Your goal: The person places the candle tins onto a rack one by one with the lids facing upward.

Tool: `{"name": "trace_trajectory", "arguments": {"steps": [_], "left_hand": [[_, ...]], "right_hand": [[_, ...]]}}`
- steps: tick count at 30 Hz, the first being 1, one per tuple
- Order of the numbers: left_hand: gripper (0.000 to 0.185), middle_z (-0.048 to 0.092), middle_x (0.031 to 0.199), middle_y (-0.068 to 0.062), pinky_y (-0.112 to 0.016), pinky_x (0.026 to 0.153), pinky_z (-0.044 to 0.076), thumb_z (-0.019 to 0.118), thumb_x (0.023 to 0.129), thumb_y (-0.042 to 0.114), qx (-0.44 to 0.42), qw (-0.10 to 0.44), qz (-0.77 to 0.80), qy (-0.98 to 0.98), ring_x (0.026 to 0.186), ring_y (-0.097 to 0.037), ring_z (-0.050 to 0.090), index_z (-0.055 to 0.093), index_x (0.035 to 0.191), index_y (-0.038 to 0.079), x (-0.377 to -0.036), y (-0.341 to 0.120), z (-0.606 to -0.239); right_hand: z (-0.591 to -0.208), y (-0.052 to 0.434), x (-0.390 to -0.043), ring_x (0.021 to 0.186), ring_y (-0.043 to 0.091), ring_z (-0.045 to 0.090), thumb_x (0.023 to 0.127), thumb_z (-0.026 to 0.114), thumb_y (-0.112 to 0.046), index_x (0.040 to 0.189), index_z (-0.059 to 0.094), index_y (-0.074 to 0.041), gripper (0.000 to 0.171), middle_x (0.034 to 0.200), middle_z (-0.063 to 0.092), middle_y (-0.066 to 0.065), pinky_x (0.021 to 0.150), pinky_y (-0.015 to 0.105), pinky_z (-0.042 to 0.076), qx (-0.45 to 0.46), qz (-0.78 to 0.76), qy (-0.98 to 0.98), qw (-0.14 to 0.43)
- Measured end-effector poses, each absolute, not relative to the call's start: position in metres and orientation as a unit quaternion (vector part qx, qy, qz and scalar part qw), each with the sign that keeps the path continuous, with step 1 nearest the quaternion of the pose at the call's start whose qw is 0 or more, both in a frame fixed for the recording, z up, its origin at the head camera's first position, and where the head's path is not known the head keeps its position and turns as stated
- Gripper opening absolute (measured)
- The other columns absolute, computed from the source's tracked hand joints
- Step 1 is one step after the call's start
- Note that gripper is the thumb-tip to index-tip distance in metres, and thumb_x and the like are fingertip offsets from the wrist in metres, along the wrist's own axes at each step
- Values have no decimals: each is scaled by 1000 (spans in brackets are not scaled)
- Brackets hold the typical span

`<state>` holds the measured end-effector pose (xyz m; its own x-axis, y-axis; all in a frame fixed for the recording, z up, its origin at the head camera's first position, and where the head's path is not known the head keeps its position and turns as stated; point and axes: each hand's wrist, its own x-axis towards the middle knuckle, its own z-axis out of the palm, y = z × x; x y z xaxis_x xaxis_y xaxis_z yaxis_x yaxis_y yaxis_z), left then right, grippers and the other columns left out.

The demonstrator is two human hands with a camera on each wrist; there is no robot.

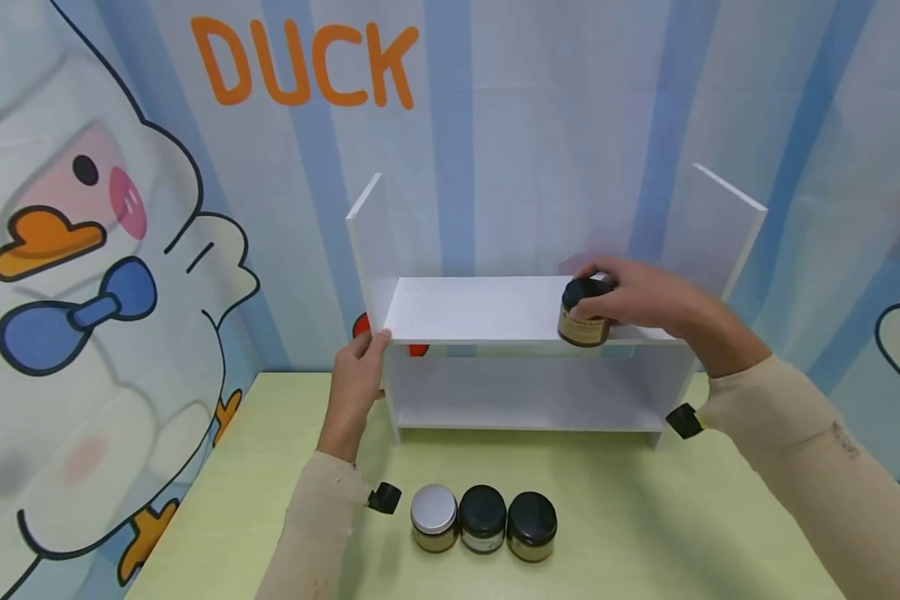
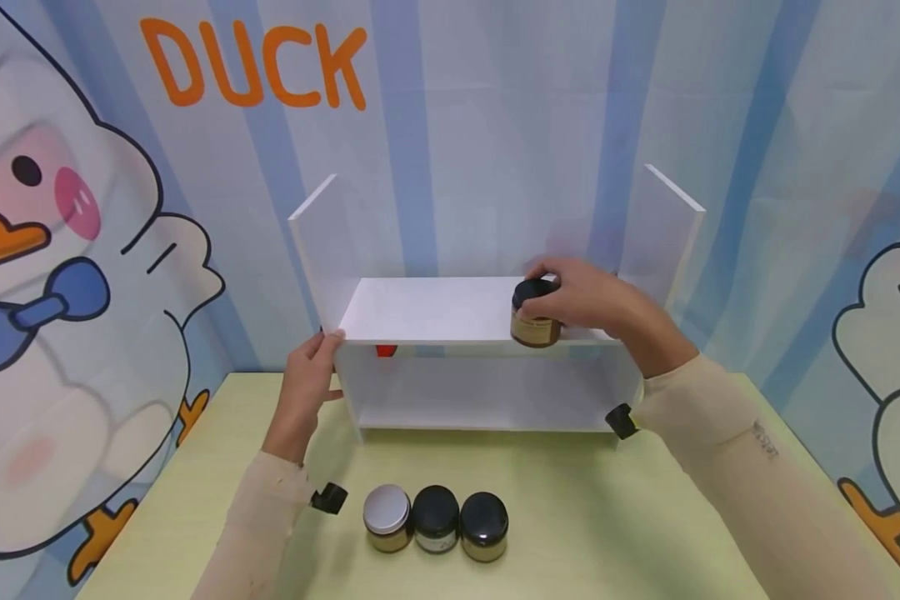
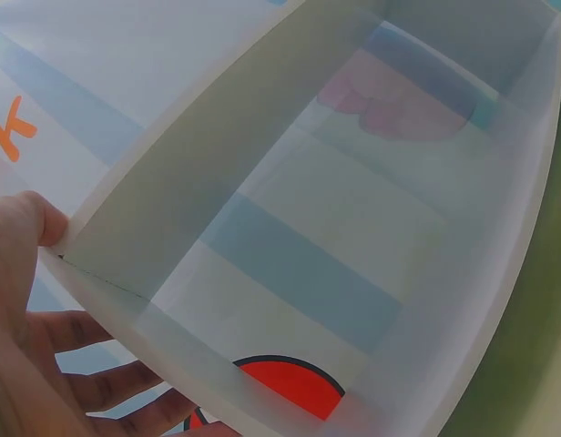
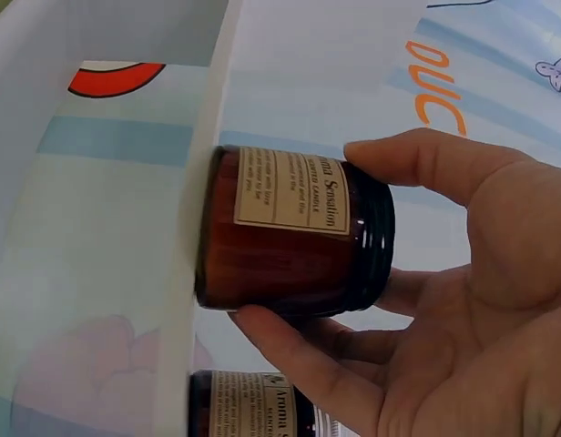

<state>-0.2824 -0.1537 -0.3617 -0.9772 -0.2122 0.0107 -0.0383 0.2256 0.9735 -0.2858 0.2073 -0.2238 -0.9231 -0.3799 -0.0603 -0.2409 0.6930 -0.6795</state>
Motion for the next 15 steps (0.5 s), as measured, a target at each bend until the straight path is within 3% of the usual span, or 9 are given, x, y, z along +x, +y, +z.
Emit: {"name": "trace_trajectory", "arguments": {"steps": [15], "left_hand": [[64,49,151,-5,-56,95,53,49,100,59,80,69,-617,-780,132,-30,48,47,152,22,-282,-153,-362]], "right_hand": [[-212,205,-297,120,40,56,96,67,-30,147,42,-7,61,142,47,27,92,50,54,-168,-319,922,142]]}}
